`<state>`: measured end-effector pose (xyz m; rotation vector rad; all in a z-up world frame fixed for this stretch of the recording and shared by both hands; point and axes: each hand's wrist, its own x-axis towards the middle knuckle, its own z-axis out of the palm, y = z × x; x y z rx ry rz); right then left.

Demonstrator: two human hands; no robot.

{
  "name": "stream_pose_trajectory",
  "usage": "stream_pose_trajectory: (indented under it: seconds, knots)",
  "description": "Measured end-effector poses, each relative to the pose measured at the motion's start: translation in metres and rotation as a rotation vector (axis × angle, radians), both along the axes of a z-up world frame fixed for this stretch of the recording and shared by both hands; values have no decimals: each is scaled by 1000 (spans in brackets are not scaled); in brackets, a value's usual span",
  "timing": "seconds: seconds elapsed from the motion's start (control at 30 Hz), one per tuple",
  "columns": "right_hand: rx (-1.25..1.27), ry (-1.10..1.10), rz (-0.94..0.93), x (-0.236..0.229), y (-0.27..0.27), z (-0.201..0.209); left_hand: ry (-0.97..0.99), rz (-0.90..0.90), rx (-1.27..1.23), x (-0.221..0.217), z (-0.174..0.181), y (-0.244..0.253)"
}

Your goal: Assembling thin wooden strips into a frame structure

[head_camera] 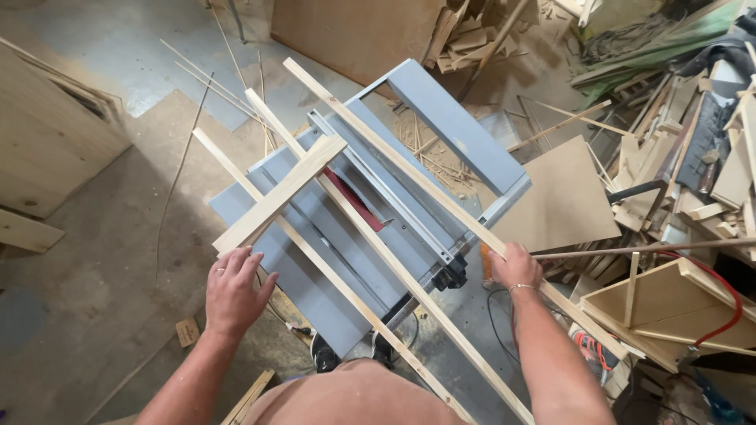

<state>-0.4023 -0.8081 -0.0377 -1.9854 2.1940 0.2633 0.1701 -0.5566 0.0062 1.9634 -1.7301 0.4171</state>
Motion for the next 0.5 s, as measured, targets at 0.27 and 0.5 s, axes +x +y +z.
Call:
stream_pose_trajectory:
  seconds: [0.27,0.5]
  knots:
    - [-779,178,319,-59,7,48,-75,-84,-169,-1,89,-57]
    - [-694,6,658,-48,48,165,-187,-273,191,34,160,-59]
